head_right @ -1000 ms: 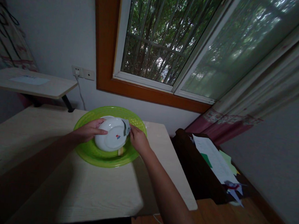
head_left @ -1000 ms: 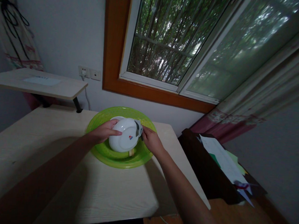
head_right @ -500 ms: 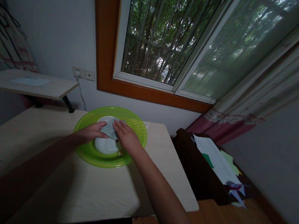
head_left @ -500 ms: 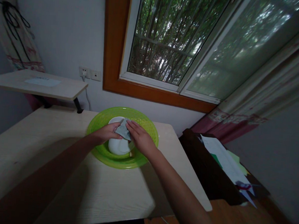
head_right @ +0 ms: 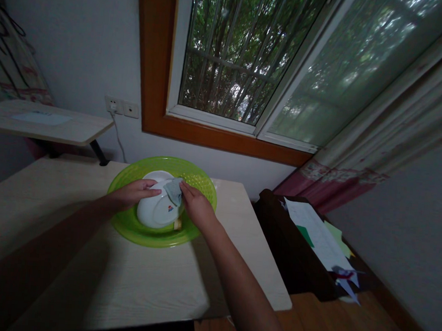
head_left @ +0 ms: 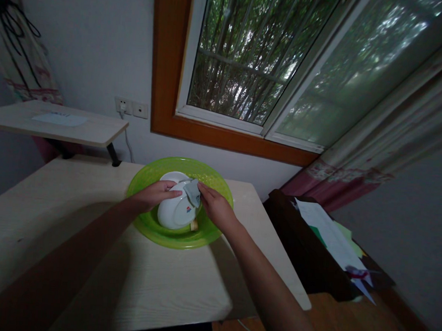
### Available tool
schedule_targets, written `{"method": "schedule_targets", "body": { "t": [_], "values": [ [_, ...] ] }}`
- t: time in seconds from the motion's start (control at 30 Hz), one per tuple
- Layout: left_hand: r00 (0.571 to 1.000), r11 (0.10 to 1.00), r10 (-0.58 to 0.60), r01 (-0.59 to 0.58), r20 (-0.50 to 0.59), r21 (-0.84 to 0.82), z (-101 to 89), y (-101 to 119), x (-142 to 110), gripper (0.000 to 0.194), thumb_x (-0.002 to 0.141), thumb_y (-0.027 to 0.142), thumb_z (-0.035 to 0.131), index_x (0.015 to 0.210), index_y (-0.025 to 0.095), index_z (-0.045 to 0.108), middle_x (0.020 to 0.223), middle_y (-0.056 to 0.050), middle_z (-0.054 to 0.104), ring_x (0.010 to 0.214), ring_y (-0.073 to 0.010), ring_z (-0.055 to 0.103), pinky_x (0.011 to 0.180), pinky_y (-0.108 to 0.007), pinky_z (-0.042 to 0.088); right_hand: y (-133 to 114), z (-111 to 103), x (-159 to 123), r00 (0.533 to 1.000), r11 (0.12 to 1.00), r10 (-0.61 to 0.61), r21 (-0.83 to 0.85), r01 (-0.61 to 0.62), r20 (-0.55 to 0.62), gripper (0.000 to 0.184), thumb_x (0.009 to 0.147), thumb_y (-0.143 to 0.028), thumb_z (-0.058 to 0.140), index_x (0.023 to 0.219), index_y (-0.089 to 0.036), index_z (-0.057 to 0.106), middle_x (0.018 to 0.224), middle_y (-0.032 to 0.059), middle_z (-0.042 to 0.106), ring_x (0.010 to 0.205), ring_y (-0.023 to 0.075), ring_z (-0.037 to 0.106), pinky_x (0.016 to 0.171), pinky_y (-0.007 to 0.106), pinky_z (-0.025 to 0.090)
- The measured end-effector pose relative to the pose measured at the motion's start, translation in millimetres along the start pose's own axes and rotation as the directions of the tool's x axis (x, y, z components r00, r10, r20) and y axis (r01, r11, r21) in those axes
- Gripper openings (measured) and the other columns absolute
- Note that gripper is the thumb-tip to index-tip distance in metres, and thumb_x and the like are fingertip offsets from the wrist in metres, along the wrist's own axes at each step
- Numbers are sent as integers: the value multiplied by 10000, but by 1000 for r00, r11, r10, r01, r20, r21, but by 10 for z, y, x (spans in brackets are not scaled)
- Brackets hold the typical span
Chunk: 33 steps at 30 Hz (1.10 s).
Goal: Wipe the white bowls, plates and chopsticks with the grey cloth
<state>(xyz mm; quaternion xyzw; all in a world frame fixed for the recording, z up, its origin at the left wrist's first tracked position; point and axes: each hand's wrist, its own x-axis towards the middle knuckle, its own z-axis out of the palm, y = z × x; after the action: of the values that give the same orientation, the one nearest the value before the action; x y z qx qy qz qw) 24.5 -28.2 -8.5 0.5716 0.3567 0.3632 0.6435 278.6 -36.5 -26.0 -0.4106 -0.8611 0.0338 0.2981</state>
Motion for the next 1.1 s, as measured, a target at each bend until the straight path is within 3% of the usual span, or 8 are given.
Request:
{"method": "schedule_targets", "body": {
  "t": [0.13,0.3,0.43,0.57,0.73,0.9,1.0,1.1],
  "values": [
    [999,989,-45,42,-17,-143,3,-9,-3,364,745,390,791,949,96,726,867,-99,748,772,-200,670,739,-301,511,-36,23,9,1000,999,-26,-29,26,2,523,981,-156,490,1498,-228,452,1490,113,521,1362,230,525,1149,429,442],
    [998,944,-27,4,-65,-330,-4,-66,37,201,760,235,769,888,90,713,833,-92,746,781,-188,664,774,-302,518,-201,25,40,983,983,-178,-43,180,56,611,980,-97,461,1554,-263,337,1588,83,388,1476,217,362,1208,450,364],
    [994,912,-73,32,-86,-409,2,-47,58,208,869,202,640,1013,60,691,809,-110,743,781,-198,674,767,-309,526,-310,16,66,969,972,-231,-19,234,85,668,980,-73,432,1579,-311,255,1615,33,342,1517,198,265,1223,442,343],
    [988,906,-150,124,-34,-404,26,16,62,271,901,211,590,1101,44,665,781,-110,738,761,-202,685,778,-317,537,-282,10,69,979,982,-189,3,190,76,658,972,-97,469,1571,-298,286,1605,55,361,1495,209,322,1220,454,346],
    [992,909,-79,110,93,-401,31,26,39,317,842,179,631,1143,95,682,964,-113,756,919,-220,698,878,-324,533,-152,27,46,997,1000,-11,-9,12,82,598,955,-124,486,1539,-187,374,1556,136,429,1408,248,467,1168,439,415],
    [992,945,-96,118,85,-304,-13,5,-37,379,762,151,728,1139,121,698,1111,-133,734,946,-212,695,850,-316,556,-102,40,37,990,994,105,-30,-103,99,546,952,-142,489,1496,-153,446,1478,153,524,1327,266,558,1131,454,453],
    [990,962,-110,129,93,-241,-30,3,-46,393,772,231,763,1143,114,700,1121,-154,724,914,-225,703,804,-342,575,-118,27,36,993,997,78,-19,-76,85,539,957,-145,488,1494,-168,451,1481,139,525,1336,257,550,1135,448,450],
    [993,974,-102,110,54,-198,-39,-5,-30,422,766,300,785,1130,105,700,1080,-159,730,877,-233,705,765,-357,585,-140,-2,36,998,1000,-27,16,26,52,561,955,-137,502,1504,-230,440,1528,98,478,1382,236,499,1157,446,427]
  ]
}}
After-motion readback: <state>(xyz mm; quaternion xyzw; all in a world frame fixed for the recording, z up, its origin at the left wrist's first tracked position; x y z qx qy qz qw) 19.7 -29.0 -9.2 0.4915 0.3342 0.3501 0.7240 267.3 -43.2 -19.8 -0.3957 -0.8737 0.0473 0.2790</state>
